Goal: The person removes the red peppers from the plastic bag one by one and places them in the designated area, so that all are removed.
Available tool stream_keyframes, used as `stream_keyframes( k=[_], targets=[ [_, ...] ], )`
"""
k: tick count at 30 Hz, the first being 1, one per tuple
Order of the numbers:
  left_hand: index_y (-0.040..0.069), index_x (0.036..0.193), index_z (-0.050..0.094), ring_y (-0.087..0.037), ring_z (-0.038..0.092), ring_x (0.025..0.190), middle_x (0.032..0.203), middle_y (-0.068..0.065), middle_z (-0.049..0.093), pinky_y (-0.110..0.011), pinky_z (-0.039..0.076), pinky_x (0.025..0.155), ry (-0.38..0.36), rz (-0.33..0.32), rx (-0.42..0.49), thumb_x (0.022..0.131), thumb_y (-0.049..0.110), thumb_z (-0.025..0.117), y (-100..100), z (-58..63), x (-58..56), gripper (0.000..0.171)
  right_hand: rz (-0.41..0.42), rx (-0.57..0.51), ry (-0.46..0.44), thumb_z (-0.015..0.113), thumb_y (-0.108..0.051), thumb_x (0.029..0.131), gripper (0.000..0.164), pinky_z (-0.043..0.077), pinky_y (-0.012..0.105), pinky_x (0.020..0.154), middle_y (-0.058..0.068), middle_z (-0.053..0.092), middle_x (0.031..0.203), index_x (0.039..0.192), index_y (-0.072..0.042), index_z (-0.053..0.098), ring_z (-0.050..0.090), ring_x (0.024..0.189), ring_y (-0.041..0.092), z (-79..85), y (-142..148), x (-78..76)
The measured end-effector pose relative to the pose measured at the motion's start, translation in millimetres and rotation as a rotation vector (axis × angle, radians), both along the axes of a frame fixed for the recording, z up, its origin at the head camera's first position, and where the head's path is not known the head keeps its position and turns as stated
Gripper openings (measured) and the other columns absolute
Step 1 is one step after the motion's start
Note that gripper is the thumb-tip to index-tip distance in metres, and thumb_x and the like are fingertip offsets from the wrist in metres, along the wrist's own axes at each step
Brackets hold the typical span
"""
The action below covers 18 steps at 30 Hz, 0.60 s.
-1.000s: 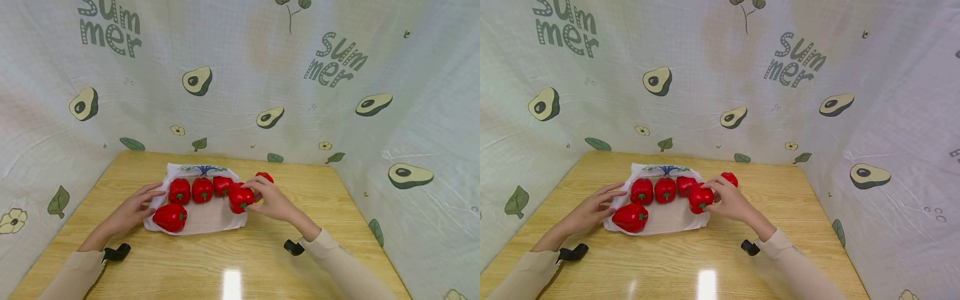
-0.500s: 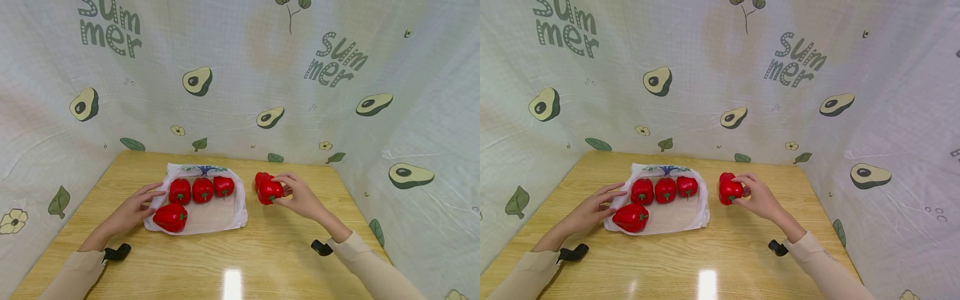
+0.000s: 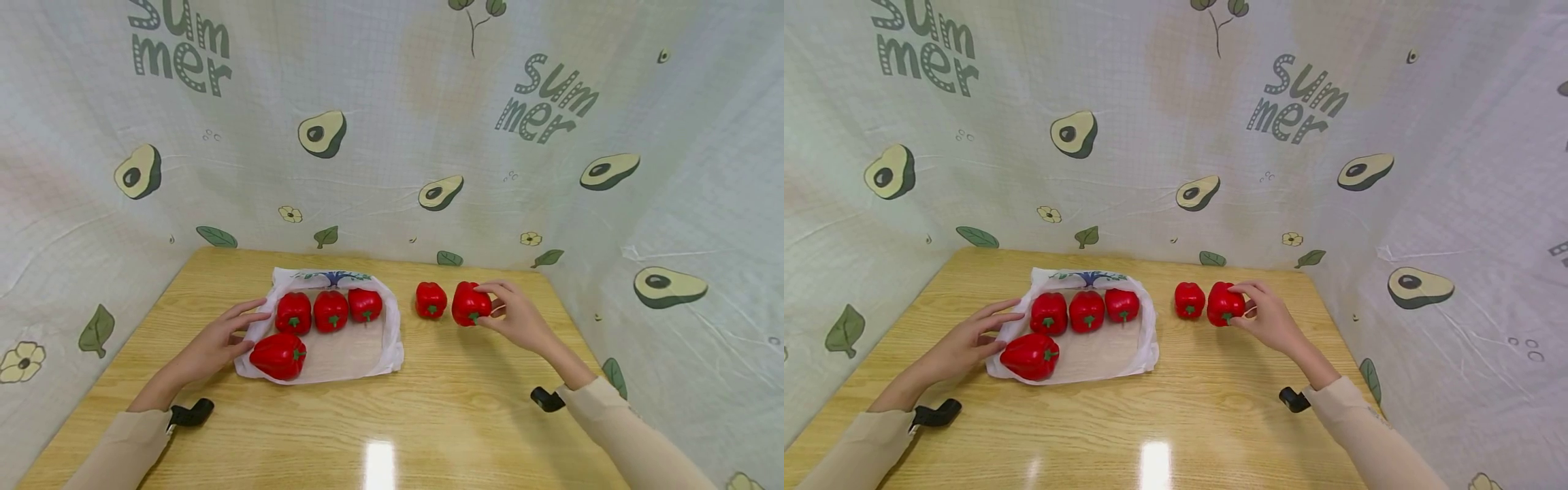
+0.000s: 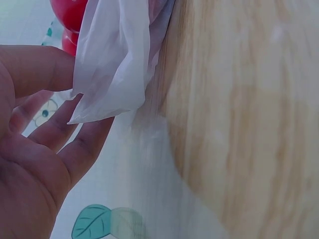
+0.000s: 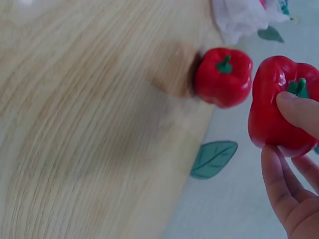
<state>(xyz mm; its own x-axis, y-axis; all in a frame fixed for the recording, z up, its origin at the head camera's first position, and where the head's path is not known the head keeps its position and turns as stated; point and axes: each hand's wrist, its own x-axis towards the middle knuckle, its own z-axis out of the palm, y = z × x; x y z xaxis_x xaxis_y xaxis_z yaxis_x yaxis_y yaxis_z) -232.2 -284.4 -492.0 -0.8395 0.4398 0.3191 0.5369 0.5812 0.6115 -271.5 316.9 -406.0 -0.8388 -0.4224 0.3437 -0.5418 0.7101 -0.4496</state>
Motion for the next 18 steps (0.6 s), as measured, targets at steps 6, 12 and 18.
stream_keyframes(
  k=[6, 12, 18],
  targets=[
    [0.010, 0.147, 0.062, -0.045, 0.052, 0.136, 0.165, -0.016, 0.041, -0.022, 0.056, 0.094, -0.010, 0.000, 0.005, 0.090, -0.010, 0.076, 0.1, 1.1, 0.6, 0.062, -0.031, -0.010, -0.033, 0.089, 0.002, 0.083, 0.059, 0.064, 0.050, 0.081, 0.020, 0.061, 0.133, 0.136, 0.001, 0.064, 0.074, 0.089, 0.030, -4.3, 10.3, -14.8],
    [0.010, 0.147, 0.062, -0.046, 0.052, 0.137, 0.165, -0.016, 0.041, -0.021, 0.055, 0.094, -0.019, 0.000, 0.009, 0.090, -0.009, 0.077, 0.2, 1.5, 0.7, 0.062, -0.062, -0.008, -0.081, 0.089, -0.002, 0.085, 0.059, 0.064, 0.046, 0.083, 0.019, 0.060, 0.134, 0.138, -0.001, 0.064, 0.074, 0.091, 0.030, -9.9, 14.3, -30.6],
    [0.010, 0.147, 0.062, -0.047, 0.051, 0.137, 0.165, -0.016, 0.041, -0.019, 0.054, 0.094, -0.021, -0.005, 0.017, 0.090, -0.008, 0.077, -0.3, 1.3, 0.6, 0.062, -0.072, -0.005, -0.097, 0.089, -0.003, 0.085, 0.059, 0.065, 0.042, 0.083, 0.017, 0.061, 0.134, 0.139, -0.004, 0.064, 0.074, 0.093, 0.030, -16.5, 15.1, -43.3]
  ],
)
